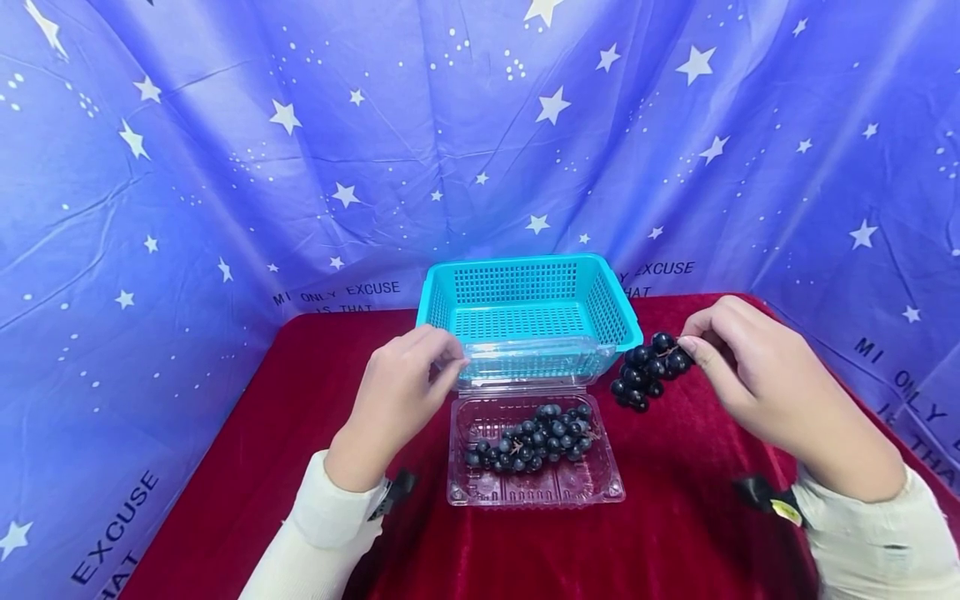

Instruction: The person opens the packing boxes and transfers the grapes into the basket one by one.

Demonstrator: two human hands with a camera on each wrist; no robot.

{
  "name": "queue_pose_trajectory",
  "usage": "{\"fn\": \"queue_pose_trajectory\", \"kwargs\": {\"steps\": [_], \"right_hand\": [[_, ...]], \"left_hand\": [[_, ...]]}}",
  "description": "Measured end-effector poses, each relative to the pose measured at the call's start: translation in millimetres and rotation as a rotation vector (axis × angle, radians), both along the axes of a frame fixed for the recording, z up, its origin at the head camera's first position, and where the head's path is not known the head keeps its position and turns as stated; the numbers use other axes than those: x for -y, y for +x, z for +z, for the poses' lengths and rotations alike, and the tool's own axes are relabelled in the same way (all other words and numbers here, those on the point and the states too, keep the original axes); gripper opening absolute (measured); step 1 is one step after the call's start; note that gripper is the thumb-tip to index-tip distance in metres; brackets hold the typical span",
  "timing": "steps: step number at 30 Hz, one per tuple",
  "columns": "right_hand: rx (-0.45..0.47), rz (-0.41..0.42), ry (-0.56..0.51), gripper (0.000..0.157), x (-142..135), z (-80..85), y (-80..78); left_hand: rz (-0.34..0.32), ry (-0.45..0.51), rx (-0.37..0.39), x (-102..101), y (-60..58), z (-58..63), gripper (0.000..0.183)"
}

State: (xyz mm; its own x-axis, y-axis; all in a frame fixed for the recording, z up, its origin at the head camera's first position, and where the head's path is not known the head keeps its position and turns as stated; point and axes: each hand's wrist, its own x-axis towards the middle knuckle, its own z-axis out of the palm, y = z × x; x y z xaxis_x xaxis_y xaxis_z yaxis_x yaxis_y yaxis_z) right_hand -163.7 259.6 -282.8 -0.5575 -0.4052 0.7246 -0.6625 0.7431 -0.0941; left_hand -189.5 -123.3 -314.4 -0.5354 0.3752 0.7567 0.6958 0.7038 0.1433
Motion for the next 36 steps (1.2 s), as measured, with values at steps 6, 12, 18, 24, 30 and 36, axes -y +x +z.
{"fn": "queue_pose_trajectory", "kwargs": {"steps": [6, 12, 18, 24, 30, 36], "right_hand": [[-0.004, -0.035, -0.007, 0.015, -2.1, -3.9, -4.6], [0.001, -0.091, -0.011, 0.015, -2.3, -7.5, -8.5], [0.012, -0.131, -0.036, 0.015, -3.0, -11.6, -12.7], [0.017, -0.161, -0.060, 0.016, -3.4, -14.5, -15.6], [0.020, -0.166, -0.051, 0.015, 0.9, -15.6, -20.5], [0.029, -0.167, -0.061, 0.013, 4.4, -14.2, -26.9]], "left_hand": [[0.004, -0.003, 0.008, -0.1, -0.3, -1.3, 0.015], [0.004, -0.003, 0.015, 0.7, 0.0, -2.1, 0.015], [0.000, -0.002, 0.015, 0.0, -0.1, -2.6, 0.015], [-0.012, -0.002, 0.002, -2.3, -1.3, -1.5, 0.015], [-0.012, 0.005, 0.012, -1.2, -1.6, -1.8, 0.014], [-0.030, 0.013, 0.013, 0.9, -3.3, -2.7, 0.013]]}}
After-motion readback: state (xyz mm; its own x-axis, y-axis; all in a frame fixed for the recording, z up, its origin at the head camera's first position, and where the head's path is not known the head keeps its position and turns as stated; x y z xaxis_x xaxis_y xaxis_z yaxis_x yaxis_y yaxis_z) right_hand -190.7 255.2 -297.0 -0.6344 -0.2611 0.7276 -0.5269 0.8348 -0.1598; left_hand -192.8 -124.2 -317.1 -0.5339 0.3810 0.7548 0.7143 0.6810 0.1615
